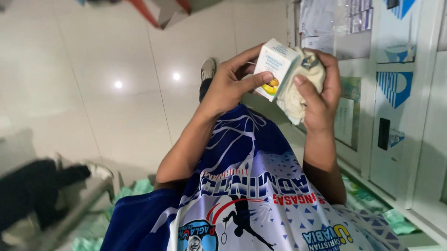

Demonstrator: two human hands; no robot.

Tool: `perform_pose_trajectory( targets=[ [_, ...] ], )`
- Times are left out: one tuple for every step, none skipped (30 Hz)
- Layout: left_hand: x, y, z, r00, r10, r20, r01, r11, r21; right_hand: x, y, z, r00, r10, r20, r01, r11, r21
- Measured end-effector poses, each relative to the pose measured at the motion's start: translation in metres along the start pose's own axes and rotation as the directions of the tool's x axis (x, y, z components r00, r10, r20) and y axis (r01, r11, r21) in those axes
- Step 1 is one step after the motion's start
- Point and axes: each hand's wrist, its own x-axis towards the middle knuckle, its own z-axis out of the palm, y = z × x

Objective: The person wipes a small white box with a cloth while standing in a room with shelves. They then reach into a cabinet to retrieve another box and continue wiping it with the cloth.

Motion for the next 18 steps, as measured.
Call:
perform_pose_trajectory(
  targets=[
    [0.012, -0.002, -0.005, 1.0, -0.012, 0.026, 0.012, 1.0, 0.002, 0.005, 0.004, 0.001, 1.0, -0.005, -0.028, 0.005, 1.0, -0.004],
    [0.024, -0.004, -0.01, 0.999, -0.035, 0.032, 0.036, 0.999, -0.024, 0.01, 0.008, 0.002, 0.999, 0.003, -0.055, -0.005, 1.0, -0.023],
    [0.032, -0.004, -0.017, 0.998, -0.06, 0.032, 0.062, 0.997, -0.046, 0.013, 0.011, 0.006, 0.997, 0.016, -0.078, -0.019, 0.999, -0.036],
    [0.042, 0.0, -0.021, 0.996, -0.074, 0.051, 0.076, 0.996, -0.039, 0.02, 0.015, 0.007, 0.995, 0.016, -0.103, -0.02, 0.999, -0.035],
    [0.053, 0.004, -0.027, 0.993, -0.089, 0.077, 0.09, 0.996, -0.016, 0.028, 0.019, 0.009, 0.995, -0.001, -0.099, -0.005, 0.998, -0.063],
    [0.064, 0.008, -0.032, 0.989, -0.104, 0.102, 0.103, 0.995, 0.007, 0.036, 0.022, 0.01, 0.995, -0.017, -0.095, 0.009, 0.996, -0.092],
    [0.073, 0.015, -0.036, 0.986, -0.113, 0.126, 0.111, 0.994, 0.017, 0.043, 0.022, 0.016, 0.992, -0.025, -0.121, 0.014, 0.996, -0.091],
    [0.081, 0.021, -0.04, 0.981, -0.131, 0.141, 0.13, 0.991, 0.015, 0.049, 0.021, 0.021, 0.989, -0.043, -0.14, 0.03, 0.995, -0.091],
    [0.092, 0.027, -0.043, 0.977, -0.146, 0.156, 0.146, 0.989, 0.016, 0.057, 0.021, 0.026, 0.985, -0.065, -0.158, 0.051, 0.995, -0.09],
    [0.103, 0.032, -0.047, 0.972, -0.152, 0.181, 0.149, 0.988, 0.03, 0.063, 0.023, 0.029, 0.98, -0.076, -0.183, 0.061, 0.994, -0.088],
    [0.111, 0.036, -0.051, 0.966, -0.163, 0.198, 0.156, 0.986, 0.053, 0.068, 0.025, 0.033, 0.974, -0.077, -0.212, 0.061, 0.995, -0.082],
    [0.12, 0.039, -0.055, 0.961, -0.175, 0.216, 0.162, 0.984, 0.077, 0.072, 0.027, 0.036, 0.968, -0.078, -0.24, 0.061, 0.995, -0.076],
    [0.128, 0.045, -0.056, 0.954, -0.193, 0.228, 0.178, 0.98, 0.083, 0.076, 0.026, 0.041, 0.963, -0.071, -0.261, 0.053, 0.996, -0.076],
    [0.135, 0.05, -0.056, 0.947, -0.195, 0.254, 0.172, 0.979, 0.11, 0.08, 0.025, 0.044, 0.957, -0.083, -0.276, 0.065, 0.995, -0.073],
    [0.146, 0.055, -0.054, 0.941, -0.188, 0.282, 0.155, 0.979, 0.136, 0.087, 0.024, 0.046, 0.952, -0.104, -0.288, 0.087, 0.994, -0.071],
    [0.152, 0.056, -0.053, 0.935, -0.197, 0.295, 0.161, 0.977, 0.142, 0.088, 0.026, 0.044, 0.947, -0.105, -0.305, 0.087, 0.994, -0.072],
    [0.158, 0.057, -0.051, 0.93, -0.204, 0.307, 0.168, 0.975, 0.143, 0.09, 0.027, 0.041, 0.94, -0.089, -0.329, 0.066, 0.995, -0.081],
    [0.165, 0.057, -0.048, 0.924, -0.212, 0.318, 0.174, 0.974, 0.143, 0.092, 0.029, 0.038, 0.932, -0.073, -0.354, 0.044, 0.995, -0.089]
  ],
)
